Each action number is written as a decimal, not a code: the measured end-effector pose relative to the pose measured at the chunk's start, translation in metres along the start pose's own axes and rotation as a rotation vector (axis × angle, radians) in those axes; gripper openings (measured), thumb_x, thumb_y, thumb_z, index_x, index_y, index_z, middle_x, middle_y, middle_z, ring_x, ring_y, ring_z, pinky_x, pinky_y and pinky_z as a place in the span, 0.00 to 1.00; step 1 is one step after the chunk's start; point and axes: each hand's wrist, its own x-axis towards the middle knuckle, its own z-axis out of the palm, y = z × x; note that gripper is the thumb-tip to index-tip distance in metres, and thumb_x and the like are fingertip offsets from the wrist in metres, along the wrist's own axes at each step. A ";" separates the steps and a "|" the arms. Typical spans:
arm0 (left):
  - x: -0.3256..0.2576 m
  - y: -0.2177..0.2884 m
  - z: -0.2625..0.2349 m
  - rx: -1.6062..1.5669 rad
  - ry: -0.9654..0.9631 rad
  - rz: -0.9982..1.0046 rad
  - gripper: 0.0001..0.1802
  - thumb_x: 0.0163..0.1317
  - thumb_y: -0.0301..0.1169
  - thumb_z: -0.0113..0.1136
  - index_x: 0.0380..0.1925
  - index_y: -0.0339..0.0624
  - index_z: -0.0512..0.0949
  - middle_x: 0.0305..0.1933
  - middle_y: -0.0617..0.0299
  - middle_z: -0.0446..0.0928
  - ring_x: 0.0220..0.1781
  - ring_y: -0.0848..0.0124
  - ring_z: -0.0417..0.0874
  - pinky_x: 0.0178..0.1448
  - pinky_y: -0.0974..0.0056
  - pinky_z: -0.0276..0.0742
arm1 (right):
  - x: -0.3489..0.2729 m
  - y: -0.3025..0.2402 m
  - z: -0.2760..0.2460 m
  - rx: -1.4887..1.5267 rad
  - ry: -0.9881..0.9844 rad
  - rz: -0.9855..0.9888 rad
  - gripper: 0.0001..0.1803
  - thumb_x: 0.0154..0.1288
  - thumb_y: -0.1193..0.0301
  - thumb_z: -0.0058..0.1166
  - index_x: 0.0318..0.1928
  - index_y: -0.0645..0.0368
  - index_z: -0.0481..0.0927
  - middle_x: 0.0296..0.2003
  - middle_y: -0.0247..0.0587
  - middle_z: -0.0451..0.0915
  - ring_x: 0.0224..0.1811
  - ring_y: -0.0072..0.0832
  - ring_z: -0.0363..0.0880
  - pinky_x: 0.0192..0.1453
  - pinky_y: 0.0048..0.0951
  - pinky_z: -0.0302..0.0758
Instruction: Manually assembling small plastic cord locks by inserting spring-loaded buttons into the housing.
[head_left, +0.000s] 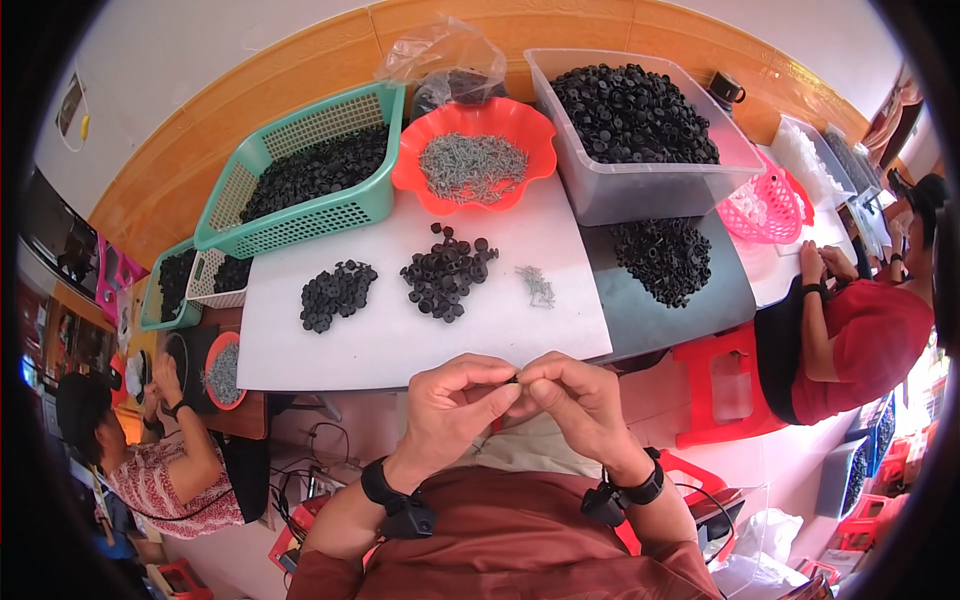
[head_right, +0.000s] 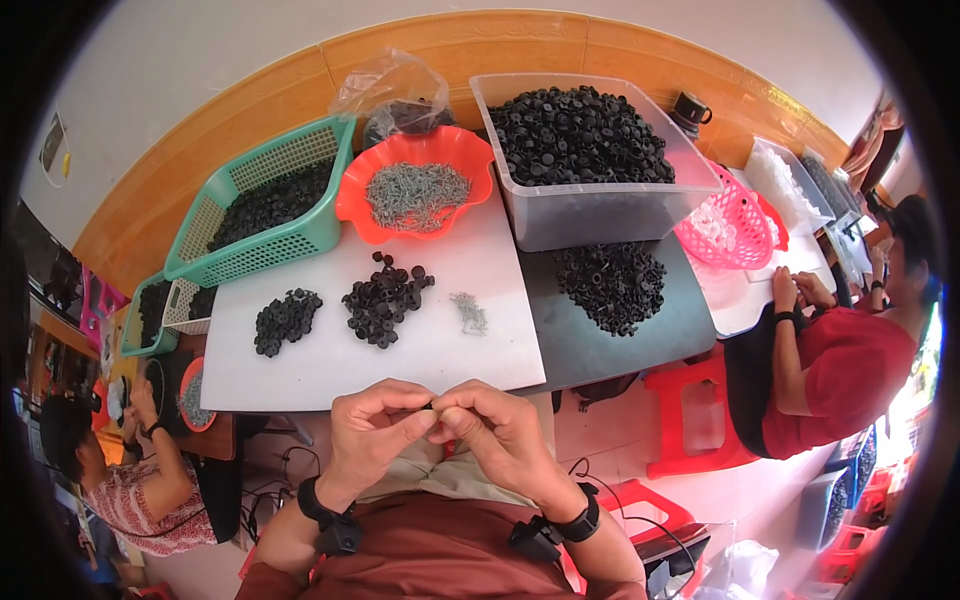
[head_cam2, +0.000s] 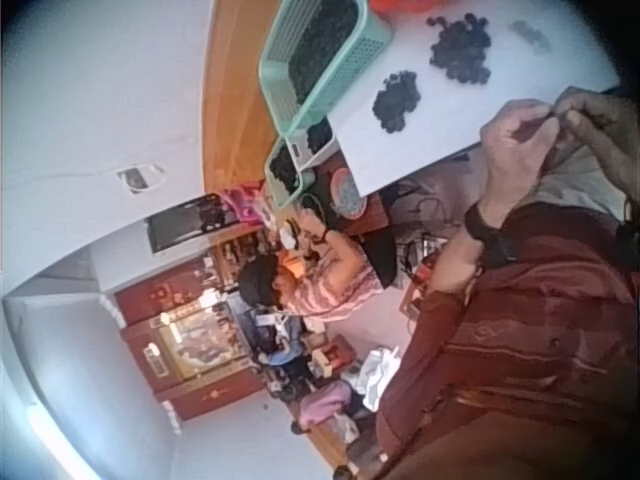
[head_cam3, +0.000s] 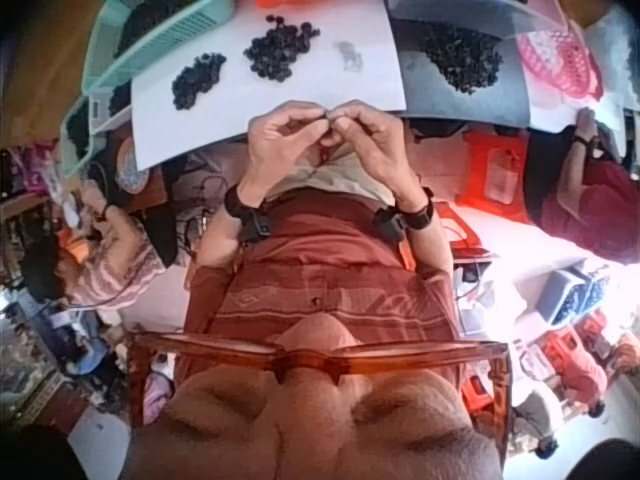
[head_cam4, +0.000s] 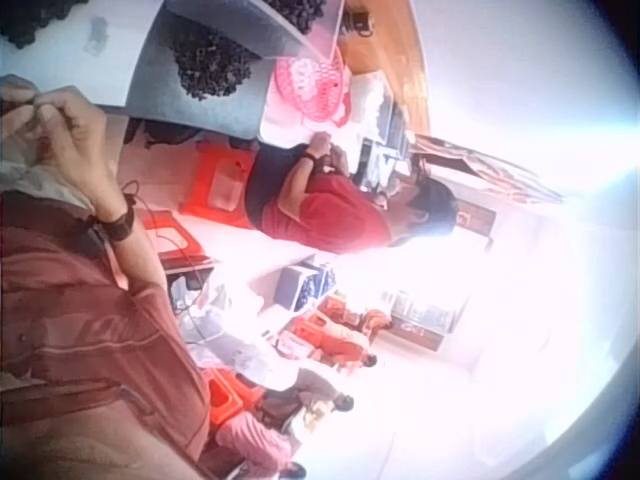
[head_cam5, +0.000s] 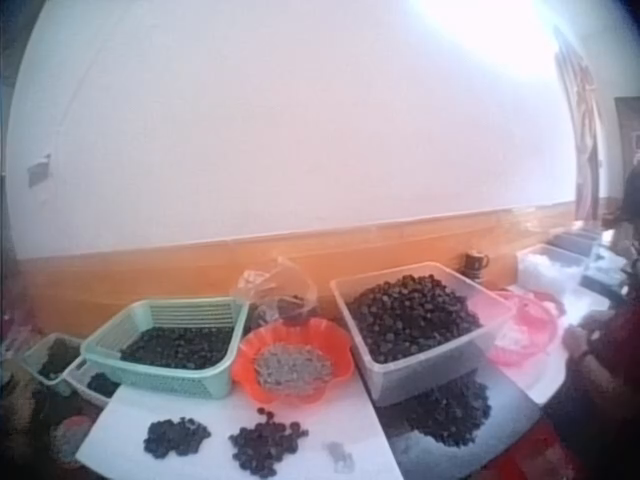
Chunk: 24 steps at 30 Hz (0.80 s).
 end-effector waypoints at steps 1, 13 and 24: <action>0.000 -0.001 0.001 -0.007 0.009 -0.007 0.11 0.64 0.18 0.68 0.47 0.30 0.84 0.50 0.52 0.84 0.49 0.70 0.86 0.54 0.67 0.85 | 0.000 0.001 0.000 -0.017 -0.001 -0.001 0.09 0.80 0.76 0.48 0.48 0.69 0.80 0.41 0.39 0.82 0.42 0.23 0.85 0.44 0.24 0.84; 0.000 0.000 0.003 0.050 -0.052 -0.045 0.12 0.65 0.18 0.66 0.48 0.30 0.84 0.50 0.53 0.83 0.50 0.69 0.86 0.56 0.65 0.83 | -0.003 0.005 0.000 0.062 0.088 0.051 0.07 0.78 0.78 0.50 0.52 0.67 0.74 0.41 0.39 0.82 0.42 0.23 0.85 0.46 0.23 0.83; 0.001 0.000 0.002 -0.022 -0.047 -0.076 0.08 0.67 0.20 0.65 0.45 0.32 0.85 0.44 0.59 0.85 0.41 0.79 0.83 0.43 0.73 0.81 | 0.000 -0.005 -0.004 -0.192 0.020 -0.110 0.05 0.72 0.84 0.55 0.45 0.67 0.80 0.41 0.41 0.82 0.38 0.24 0.85 0.40 0.25 0.83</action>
